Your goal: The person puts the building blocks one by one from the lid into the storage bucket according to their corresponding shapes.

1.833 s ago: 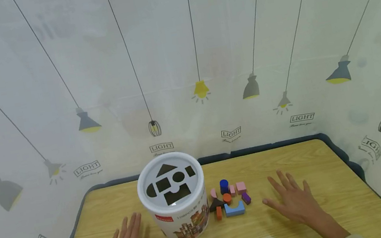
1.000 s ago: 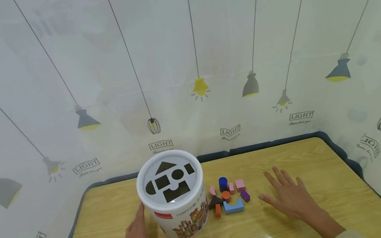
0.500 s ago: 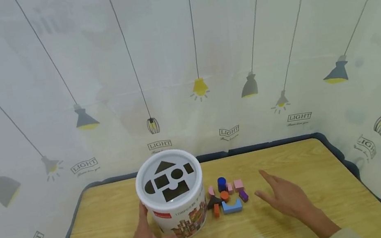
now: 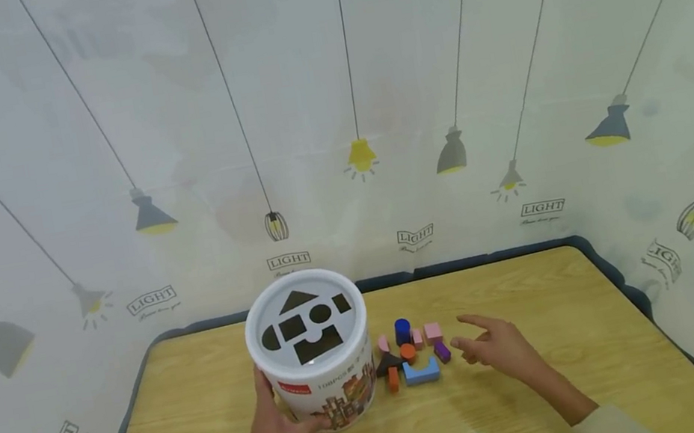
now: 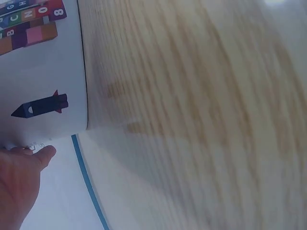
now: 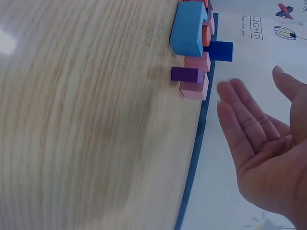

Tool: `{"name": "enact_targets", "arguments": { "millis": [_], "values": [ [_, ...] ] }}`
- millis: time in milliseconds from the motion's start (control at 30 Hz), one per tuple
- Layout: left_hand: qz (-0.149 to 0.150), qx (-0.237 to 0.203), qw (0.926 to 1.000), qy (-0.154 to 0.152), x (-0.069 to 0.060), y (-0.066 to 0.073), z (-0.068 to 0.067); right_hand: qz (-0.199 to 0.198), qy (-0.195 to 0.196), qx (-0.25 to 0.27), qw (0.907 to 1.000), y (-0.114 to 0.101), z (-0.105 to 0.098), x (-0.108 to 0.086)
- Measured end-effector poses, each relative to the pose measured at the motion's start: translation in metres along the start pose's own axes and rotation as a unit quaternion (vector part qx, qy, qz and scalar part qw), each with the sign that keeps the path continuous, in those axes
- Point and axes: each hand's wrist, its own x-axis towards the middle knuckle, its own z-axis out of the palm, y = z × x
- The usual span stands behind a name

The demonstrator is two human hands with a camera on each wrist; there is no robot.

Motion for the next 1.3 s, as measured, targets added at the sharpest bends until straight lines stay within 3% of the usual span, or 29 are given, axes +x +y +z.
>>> {"name": "enact_targets", "arguments": {
  "millis": [133, 333, 600, 767, 1100, 1300],
  "values": [
    [-0.017, -0.010, 0.9998, 0.011, 0.002, 0.001, 0.005, 0.015, -0.041, 0.086, 0.9954, 0.003, 0.005, 0.001],
    [-0.045, -0.017, 0.9986, 0.022, 0.003, -0.001, 0.008, 0.026, -0.092, 0.146, 0.9846, 0.007, 0.018, 0.002],
    [-0.046, -0.013, 0.9985, 0.026, 0.003, -0.004, 0.010, 0.018, -0.100, 0.158, 0.9822, 0.010, 0.035, 0.001],
    [-0.049, -0.008, 0.9986, 0.020, 0.004, -0.002, 0.010, 0.021, -0.109, 0.189, 0.9756, 0.014, 0.045, 0.002],
    [-0.081, -0.002, 0.9966, 0.016, 0.001, 0.033, 0.004, 0.027, -0.134, 0.198, 0.9706, 0.011, 0.065, 0.004],
    [-0.091, 0.007, 0.9958, 0.007, 0.004, 0.038, 0.005, 0.037, -0.119, 0.189, 0.9740, 0.013, 0.072, 0.006]
  ]
}}
